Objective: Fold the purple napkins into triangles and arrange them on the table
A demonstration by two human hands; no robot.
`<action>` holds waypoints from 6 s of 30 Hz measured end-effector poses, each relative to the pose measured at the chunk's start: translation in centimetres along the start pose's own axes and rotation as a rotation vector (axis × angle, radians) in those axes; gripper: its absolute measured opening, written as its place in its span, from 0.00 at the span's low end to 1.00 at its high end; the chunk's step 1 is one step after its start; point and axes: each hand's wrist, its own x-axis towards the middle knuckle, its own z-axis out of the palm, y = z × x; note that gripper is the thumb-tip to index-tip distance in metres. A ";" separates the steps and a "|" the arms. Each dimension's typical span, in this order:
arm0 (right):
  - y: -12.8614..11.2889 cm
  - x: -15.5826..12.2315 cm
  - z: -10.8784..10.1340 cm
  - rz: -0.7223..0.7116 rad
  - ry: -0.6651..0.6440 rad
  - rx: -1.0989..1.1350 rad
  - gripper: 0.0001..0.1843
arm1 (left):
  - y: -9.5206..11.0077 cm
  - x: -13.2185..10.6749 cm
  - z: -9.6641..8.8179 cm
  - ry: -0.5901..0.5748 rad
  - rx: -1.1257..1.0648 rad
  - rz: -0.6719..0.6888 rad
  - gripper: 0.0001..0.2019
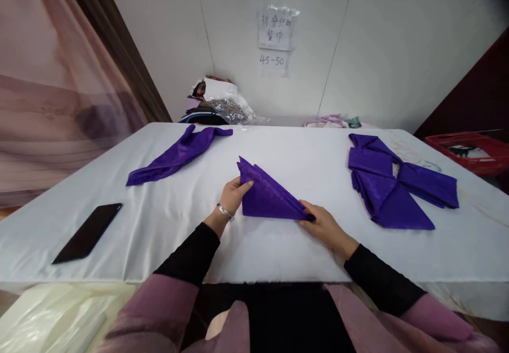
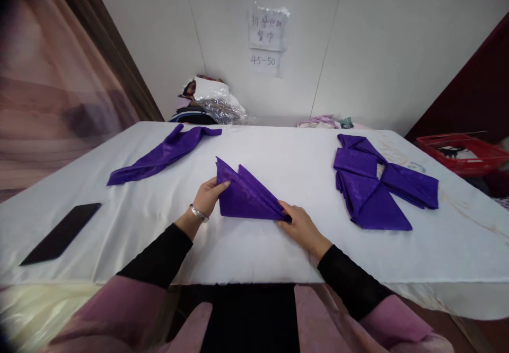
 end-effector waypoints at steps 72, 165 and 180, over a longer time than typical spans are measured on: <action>1.7 -0.5 -0.7 0.014 0.137 -0.212 0.13 | -4.3 10.3 2.2 0.134 1.010 -0.256 0.07; 4.8 0.2 -4.4 0.166 0.110 -0.164 0.09 | -1.2 9.2 3.3 -0.593 1.386 -0.041 0.08; 5.8 5.3 -8.6 0.038 -0.019 -0.583 0.07 | -1.8 5.6 1.5 -0.748 0.898 -0.334 0.12</action>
